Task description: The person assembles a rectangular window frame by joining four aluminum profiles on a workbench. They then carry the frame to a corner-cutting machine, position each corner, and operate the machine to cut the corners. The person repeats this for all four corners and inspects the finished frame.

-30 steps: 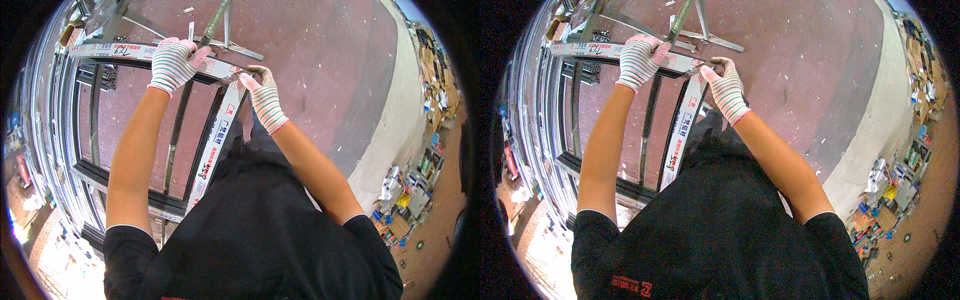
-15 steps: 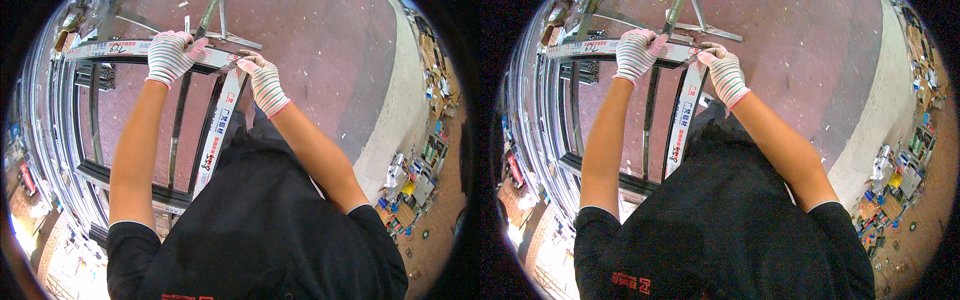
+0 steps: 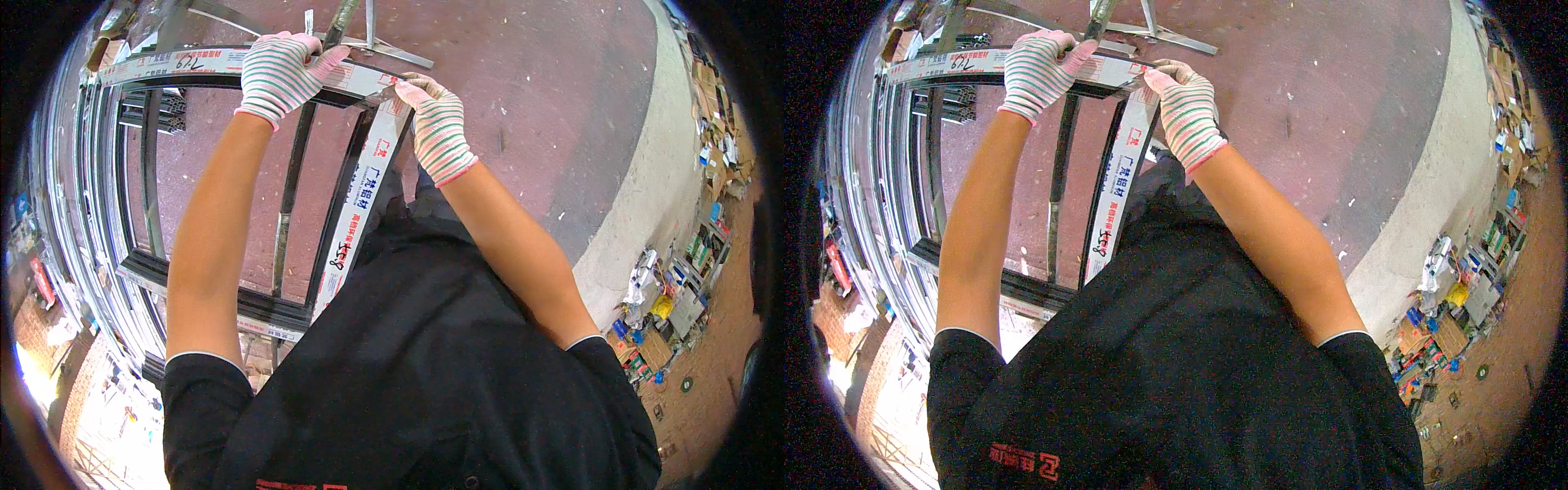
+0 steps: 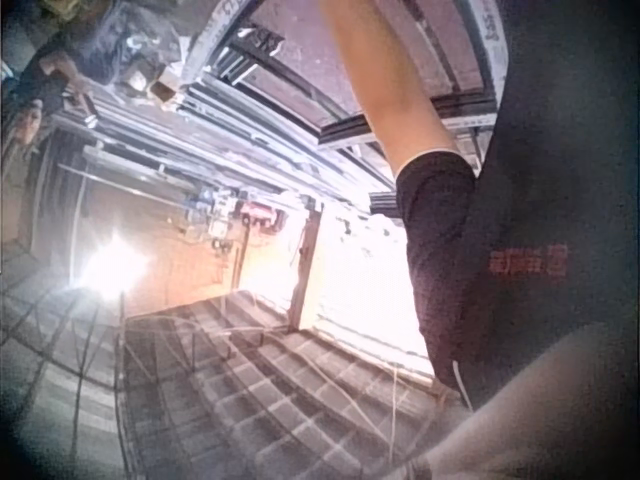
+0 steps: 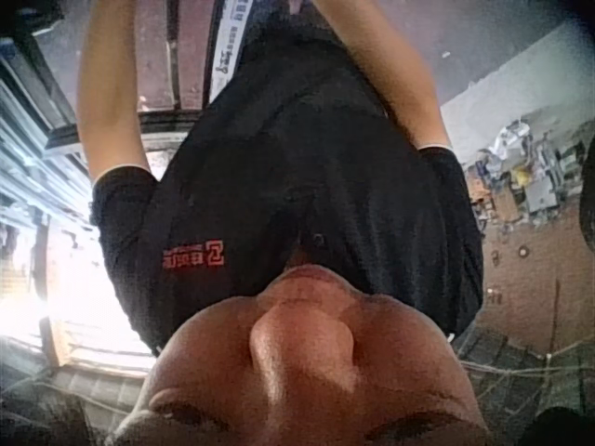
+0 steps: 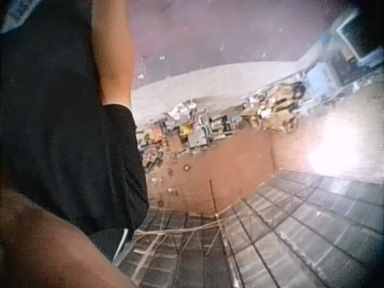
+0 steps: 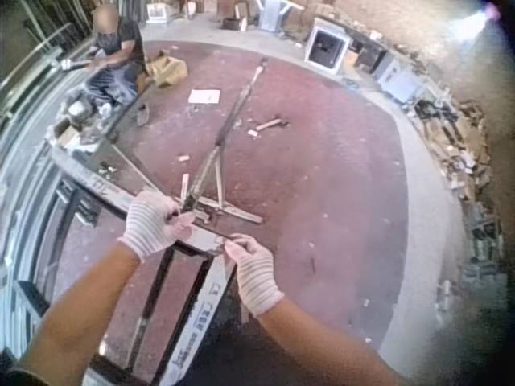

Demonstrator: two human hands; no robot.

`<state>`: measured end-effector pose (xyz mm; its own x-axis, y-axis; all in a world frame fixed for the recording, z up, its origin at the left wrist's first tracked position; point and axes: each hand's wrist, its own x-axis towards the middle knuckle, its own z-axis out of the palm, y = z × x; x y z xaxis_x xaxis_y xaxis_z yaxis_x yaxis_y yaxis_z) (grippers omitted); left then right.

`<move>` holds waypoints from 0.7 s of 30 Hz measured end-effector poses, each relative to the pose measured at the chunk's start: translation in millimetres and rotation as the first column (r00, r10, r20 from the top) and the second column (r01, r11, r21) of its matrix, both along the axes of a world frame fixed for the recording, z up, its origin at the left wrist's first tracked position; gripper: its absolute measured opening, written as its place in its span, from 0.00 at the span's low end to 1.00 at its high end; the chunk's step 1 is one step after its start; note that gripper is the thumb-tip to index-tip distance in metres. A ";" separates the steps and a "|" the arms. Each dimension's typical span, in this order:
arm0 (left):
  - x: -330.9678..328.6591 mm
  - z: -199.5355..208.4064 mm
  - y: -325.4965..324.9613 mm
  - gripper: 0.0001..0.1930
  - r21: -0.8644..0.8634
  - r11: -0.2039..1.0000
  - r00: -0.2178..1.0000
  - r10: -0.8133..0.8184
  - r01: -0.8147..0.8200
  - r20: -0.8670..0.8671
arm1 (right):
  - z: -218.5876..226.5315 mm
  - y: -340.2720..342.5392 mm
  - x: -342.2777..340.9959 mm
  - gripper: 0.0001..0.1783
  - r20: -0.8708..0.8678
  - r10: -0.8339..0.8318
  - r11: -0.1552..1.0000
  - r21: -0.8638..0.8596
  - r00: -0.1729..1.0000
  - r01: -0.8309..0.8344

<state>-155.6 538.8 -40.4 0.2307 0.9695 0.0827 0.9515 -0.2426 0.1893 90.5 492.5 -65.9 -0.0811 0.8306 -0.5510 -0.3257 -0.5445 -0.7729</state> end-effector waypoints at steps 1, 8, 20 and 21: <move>-0.1 -0.1 0.3 0.33 0.016 1.000 1.000 -0.003 0.003 0.005 | 1.4 0.7 -1.4 0.06 0.013 -0.011 1.000 -0.005 1.000 0.011; 0.2 -0.2 -1.1 0.31 0.009 1.000 0.999 -0.004 0.005 -0.047 | 0.8 1.4 5.1 0.07 -0.016 0.023 0.999 0.033 1.000 -0.022; 0.9 -11.3 3.7 0.37 0.042 0.999 1.000 -0.004 0.004 -0.001 | -17.8 8.1 25.0 0.09 0.208 0.244 0.953 0.132 0.947 -0.274; -0.4 -11.0 4.1 0.30 0.028 0.999 0.998 -0.027 0.029 -0.064 | -17.2 8.2 24.2 0.09 0.219 0.251 0.954 0.108 0.943 -0.279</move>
